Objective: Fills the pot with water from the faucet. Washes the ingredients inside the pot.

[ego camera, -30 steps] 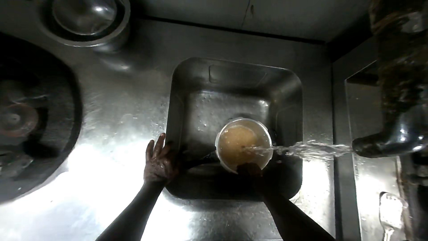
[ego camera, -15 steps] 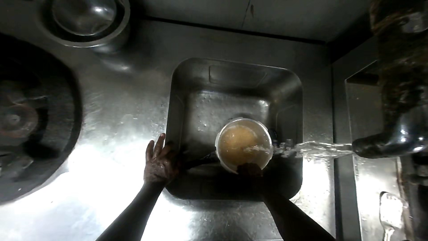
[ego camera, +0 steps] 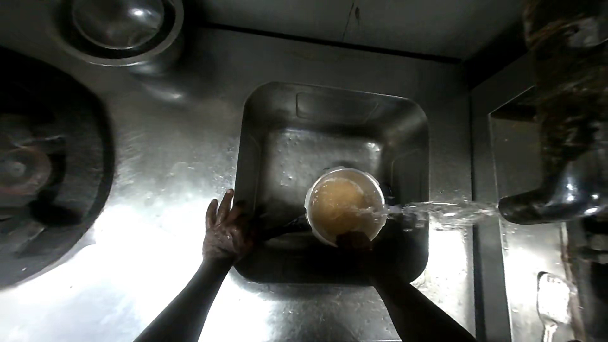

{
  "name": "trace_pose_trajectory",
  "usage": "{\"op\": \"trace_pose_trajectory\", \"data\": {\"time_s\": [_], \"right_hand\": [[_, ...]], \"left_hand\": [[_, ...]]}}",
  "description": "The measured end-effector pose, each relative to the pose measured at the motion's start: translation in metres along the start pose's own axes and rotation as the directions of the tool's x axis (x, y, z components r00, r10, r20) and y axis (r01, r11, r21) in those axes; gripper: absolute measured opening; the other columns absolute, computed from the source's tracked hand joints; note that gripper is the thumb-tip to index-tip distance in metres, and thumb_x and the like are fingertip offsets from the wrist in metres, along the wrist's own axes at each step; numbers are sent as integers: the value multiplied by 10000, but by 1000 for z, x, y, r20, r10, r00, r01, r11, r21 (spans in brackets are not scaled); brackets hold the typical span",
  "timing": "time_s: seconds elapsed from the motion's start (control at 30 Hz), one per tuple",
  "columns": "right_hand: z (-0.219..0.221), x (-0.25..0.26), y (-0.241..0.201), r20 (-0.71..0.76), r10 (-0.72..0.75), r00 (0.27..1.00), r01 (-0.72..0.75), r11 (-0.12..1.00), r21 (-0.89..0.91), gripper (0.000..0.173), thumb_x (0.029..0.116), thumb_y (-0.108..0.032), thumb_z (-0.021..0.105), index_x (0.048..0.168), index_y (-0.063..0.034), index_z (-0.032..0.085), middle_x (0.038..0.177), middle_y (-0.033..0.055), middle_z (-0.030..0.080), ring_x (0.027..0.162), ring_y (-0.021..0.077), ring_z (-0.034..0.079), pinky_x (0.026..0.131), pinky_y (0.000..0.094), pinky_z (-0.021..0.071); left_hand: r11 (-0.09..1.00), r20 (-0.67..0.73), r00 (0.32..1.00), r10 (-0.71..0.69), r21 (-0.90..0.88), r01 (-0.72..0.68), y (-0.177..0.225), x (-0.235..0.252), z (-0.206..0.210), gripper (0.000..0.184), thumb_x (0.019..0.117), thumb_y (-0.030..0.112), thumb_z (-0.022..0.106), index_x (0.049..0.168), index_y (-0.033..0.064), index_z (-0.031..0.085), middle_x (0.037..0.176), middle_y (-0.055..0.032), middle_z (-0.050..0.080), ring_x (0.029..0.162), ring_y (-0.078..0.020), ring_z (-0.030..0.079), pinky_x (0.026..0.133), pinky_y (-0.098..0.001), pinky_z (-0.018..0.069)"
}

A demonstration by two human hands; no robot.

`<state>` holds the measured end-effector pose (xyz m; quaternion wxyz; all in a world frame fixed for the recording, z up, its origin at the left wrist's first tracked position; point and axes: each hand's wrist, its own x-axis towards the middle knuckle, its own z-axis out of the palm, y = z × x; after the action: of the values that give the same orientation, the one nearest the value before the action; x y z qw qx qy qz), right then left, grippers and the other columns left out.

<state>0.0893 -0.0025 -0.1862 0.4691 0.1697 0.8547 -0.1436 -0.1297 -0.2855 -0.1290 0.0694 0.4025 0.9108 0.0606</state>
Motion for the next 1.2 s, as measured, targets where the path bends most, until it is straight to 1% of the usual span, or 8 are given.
{"op": "trace_pose_trajectory", "data": {"time_s": [0.4, 0.43, 0.5, 0.6, 0.67, 0.83, 1.1, 1.2], "right_hand": [[0, -16, 0, -120, -54, 991, 52, 999, -15, 371, 1005, -408, 567, 1198, -131, 720, 1151, 162, 726, 1089, 373, 683, 933, 566, 533], [-16, -32, -8, -81, -49, 996, 45, 998, -51, 384, 1029, -381, 545, 1255, -112, 701, 1210, 172, 718, 1136, 372, 676, 961, 553, 526], [-63, -53, -35, 269, 99, 958, -74, 992, -100, 457, 1113, -323, 428, 1519, -119, 479, 1539, 150, 506, 1433, 342, 469, 1164, 523, 376], [1, -12, 2, -107, -74, 992, 72, 997, -14, 401, 1015, -416, 549, 1245, -122, 699, 1211, 166, 709, 1136, 374, 668, 957, 569, 524], [13, -6, 6, -167, -58, 984, 64, 998, 27, 384, 1012, -416, 558, 1228, -139, 713, 1197, 158, 712, 1131, 376, 664, 963, 573, 519], [-6, -6, -6, 10, 37, 999, -37, 999, -17, 378, 1000, -424, 565, 1200, -133, 703, 1184, 163, 707, 1120, 385, 666, 919, 587, 531], [10, 1, 6, -88, 7, 996, -4, 999, 43, 357, 1006, -398, 566, 1213, -150, 719, 1199, 144, 714, 1138, 359, 664, 962, 564, 517], [-5, -9, 2, -5, 10, 1000, -9, 996, 87, 374, 1019, -391, 566, 1265, -141, 698, 1260, 151, 694, 1198, 374, 637, 1001, 595, 493]], "left_hand": [[1000, -13, 1000, -4, 5, 4, 2, 1, -1, 382, 890, 422, 575, 975, 124, 798, 1393, -91, 648, 1519, -382, 323, 1254, -600, 155], [1000, -18, 1000, -1, 4, 1, 2, 1, -2, 373, 880, 413, 584, 968, 120, 797, 1385, -92, 652, 1514, -384, 331, 1252, -602, 162], [1000, -21, 1000, 4, 1, -4, 3, 1, -4, 377, 881, 409, 582, 969, 114, 798, 1383, -96, 654, 1509, -393, 340, 1246, -607, 169], [1000, 4, 1000, -5, 13, 5, 2, 1, -2, 349, 875, 396, 604, 1002, 137, 802, 1407, -72, 640, 1522, -375, 317, 1253, -601, 155], [1000, 26, 1000, -16, 14, 16, 1, 1, -2, 326, 867, 376, 633, 1026, 149, 803, 1426, -75, 626, 1531, -370, 299, 1260, -597, 140], [1000, 16, 1000, -18, 19, 17, 1, 1, -1, 348, 877, 403, 600, 1019, 162, 807, 1421, -77, 629, 1531, -366, 300, 1261, -595, 132], [1000, 12, 1000, -16, -4, 16, 4, 2, -3, 347, 887, 390, 586, 989, 139, 802, 1410, -78, 637, 1530, -363, 303, 1261, -590, 138], [1000, 13, 1000, -6, -12, 7, 4, 2, -4, 364, 909, 423, 594, 1017, 143, 799, 1413, -77, 637, 1530, -365, 307, 1259, -603, 140]]}}
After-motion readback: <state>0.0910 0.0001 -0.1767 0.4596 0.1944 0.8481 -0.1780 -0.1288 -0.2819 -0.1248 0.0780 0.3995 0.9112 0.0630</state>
